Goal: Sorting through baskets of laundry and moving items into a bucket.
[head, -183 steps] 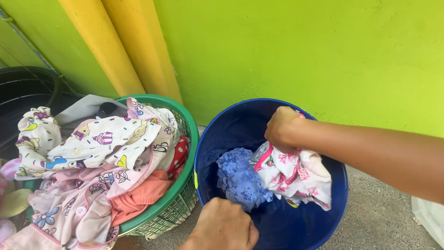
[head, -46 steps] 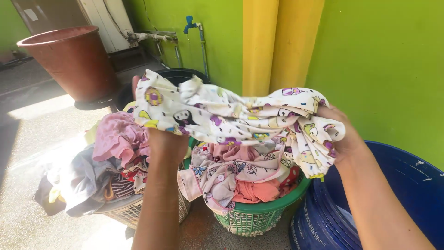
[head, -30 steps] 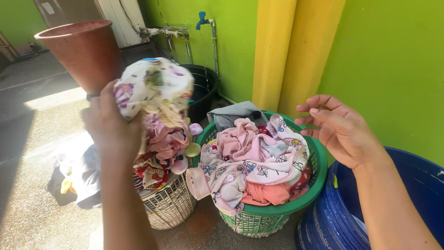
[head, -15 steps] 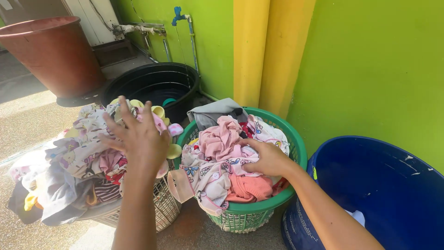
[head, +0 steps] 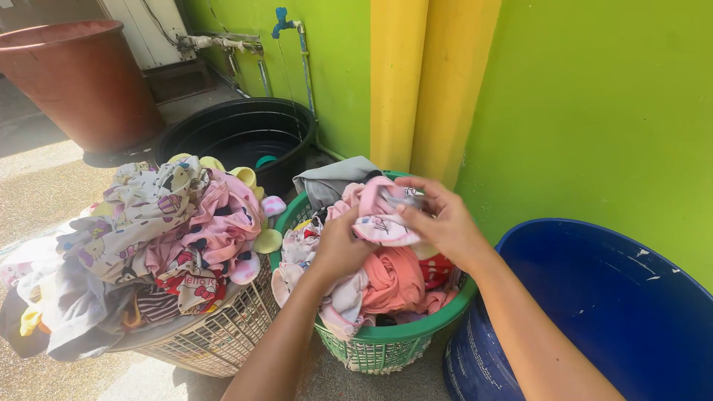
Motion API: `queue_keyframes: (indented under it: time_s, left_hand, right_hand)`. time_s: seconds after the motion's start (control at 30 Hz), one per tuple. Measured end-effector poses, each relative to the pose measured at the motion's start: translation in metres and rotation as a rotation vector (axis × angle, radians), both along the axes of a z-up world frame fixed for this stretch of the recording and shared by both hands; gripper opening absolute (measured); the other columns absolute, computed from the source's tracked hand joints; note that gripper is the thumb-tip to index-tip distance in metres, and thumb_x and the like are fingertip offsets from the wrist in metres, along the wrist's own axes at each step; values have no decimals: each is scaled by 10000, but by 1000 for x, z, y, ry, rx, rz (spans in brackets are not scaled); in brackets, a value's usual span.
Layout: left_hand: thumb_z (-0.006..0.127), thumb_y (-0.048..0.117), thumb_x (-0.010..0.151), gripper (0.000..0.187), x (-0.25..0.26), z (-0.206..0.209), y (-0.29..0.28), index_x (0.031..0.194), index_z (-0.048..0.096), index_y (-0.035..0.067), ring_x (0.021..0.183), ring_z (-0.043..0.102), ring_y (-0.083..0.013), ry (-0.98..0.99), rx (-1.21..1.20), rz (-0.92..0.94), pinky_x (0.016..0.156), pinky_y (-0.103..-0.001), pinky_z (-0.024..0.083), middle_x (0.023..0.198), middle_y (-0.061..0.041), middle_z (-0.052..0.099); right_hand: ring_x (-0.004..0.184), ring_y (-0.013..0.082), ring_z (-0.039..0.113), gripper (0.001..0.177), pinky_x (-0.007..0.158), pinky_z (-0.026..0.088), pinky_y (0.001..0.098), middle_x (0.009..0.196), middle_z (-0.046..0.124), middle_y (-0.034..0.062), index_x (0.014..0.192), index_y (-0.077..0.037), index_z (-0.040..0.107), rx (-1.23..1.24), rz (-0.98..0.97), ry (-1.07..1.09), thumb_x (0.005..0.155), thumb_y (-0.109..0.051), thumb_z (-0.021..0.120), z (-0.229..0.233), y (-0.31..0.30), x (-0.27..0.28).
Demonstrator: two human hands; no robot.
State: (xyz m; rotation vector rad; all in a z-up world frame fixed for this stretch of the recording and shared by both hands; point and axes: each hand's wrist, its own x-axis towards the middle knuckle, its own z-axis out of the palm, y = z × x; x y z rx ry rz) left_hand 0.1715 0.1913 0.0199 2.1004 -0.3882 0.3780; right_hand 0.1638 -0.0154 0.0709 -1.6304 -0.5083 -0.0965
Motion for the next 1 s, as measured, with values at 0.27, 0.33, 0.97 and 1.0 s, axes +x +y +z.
queue_keyframes:
  time_s: [0.27,0.33,0.97,1.0]
  left_hand:
    - [719,-9,848,295,51,-35,93,1141,689,-3,937,698,-118,-93,-647,-100,830,-282,564,1059,-60,759]
    - [680,-27,856,289,78,-64,122,1144,694,-13,933,701,-134,-102,-753,-101,830,-290,566,1065,-75,753]
    - [489,175,930,380,79,-72,161,1199,660,-32,950,731,-234,144,-1139,-113,855,-348,578,1083,-121,743]
    - [492,174,931,378,79,-72,160,1200,659,-32,950,730,-232,138,-1137,-103,854,-346,577,1083,-119,742]
  right_hand:
    - [1091,110,622,388,928,519,286,1272,647,15,1283,-66,625,120,-286,38,903,-112,689,36,-55,9]
    - [1086,110,638,361,889,522,292,1248,664,24,1260,-68,642,131,-333,111,903,-115,673,36,-62,11]
    - [903,170,714,317,774,556,296,1063,728,77,1191,-19,664,27,-287,252,875,-25,670,-21,-42,56]
    - [910,165,716,315,774,554,291,1061,727,75,1195,-25,665,-6,-286,250,880,-35,672,-22,-42,57]
